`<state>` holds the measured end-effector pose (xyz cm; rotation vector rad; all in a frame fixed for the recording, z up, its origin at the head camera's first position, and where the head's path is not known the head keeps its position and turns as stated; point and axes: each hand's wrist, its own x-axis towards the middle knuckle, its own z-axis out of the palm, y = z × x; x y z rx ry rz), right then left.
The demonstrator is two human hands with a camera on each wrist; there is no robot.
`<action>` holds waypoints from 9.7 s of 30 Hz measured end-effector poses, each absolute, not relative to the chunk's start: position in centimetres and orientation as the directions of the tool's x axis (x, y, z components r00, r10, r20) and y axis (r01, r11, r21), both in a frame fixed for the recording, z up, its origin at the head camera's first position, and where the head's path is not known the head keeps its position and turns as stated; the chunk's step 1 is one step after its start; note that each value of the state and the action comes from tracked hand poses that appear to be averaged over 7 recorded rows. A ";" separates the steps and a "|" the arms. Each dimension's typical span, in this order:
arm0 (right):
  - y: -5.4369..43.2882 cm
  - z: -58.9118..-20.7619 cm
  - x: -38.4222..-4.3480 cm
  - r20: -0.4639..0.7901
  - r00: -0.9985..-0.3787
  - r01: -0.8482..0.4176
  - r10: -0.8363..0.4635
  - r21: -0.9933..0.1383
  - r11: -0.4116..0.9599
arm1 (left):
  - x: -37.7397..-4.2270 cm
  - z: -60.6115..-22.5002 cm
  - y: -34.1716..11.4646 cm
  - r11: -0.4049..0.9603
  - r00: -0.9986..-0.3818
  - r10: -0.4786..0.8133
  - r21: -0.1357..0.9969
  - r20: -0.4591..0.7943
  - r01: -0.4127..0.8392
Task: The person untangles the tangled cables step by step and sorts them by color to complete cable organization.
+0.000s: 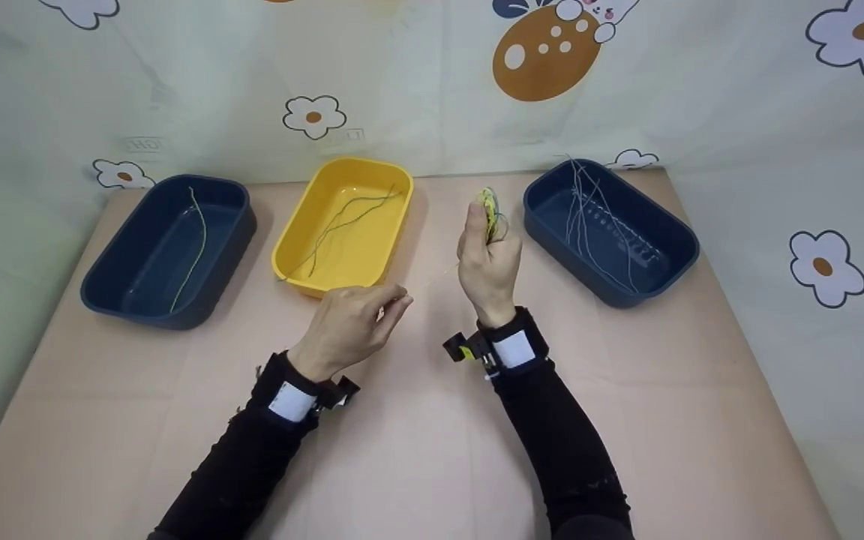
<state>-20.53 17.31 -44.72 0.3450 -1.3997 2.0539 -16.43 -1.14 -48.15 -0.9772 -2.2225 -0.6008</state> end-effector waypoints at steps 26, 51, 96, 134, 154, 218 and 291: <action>18.3 -45.6 -20.8 0.623 -0.740 -0.642 0.252 -0.766 0.009 | -17.9 -46.2 -6.2 0.601 -0.504 0.285 0.258 0.815 0.756; 19.4 -47.1 -21.1 0.662 -0.603 -0.789 -0.445 -0.411 0.457 | -19.0 -46.2 -11.9 0.717 -0.541 0.091 0.322 0.836 0.619; 24.5 -45.1 -21.5 0.666 -0.574 -0.818 -0.477 -0.436 0.376 | -19.0 -45.8 -14.3 0.716 -0.683 0.116 0.416 0.721 0.561; 26.2 -44.8 -22.2 0.591 -0.790 -0.611 -0.161 -0.739 0.284 | -19.5 -46.0 -15.8 0.684 -0.690 0.273 0.370 0.670 0.629; 25.8 -45.1 -22.4 0.522 -0.848 -0.528 -0.093 -0.816 0.233 | -19.4 -45.6 -15.2 0.688 -0.731 0.243 0.418 0.638 0.593; 26.0 -45.8 -22.4 0.551 -0.835 -0.515 0.005 -0.784 0.347 | -17.6 -53.1 -30.1 0.790 -0.769 -0.390 0.613 0.507 0.002; 22.1 -45.4 -22.1 0.554 -0.824 -0.540 -0.120 -0.831 -0.132 | -17.3 -42.7 -13.2 0.541 -0.671 -0.049 0.584 0.740 0.605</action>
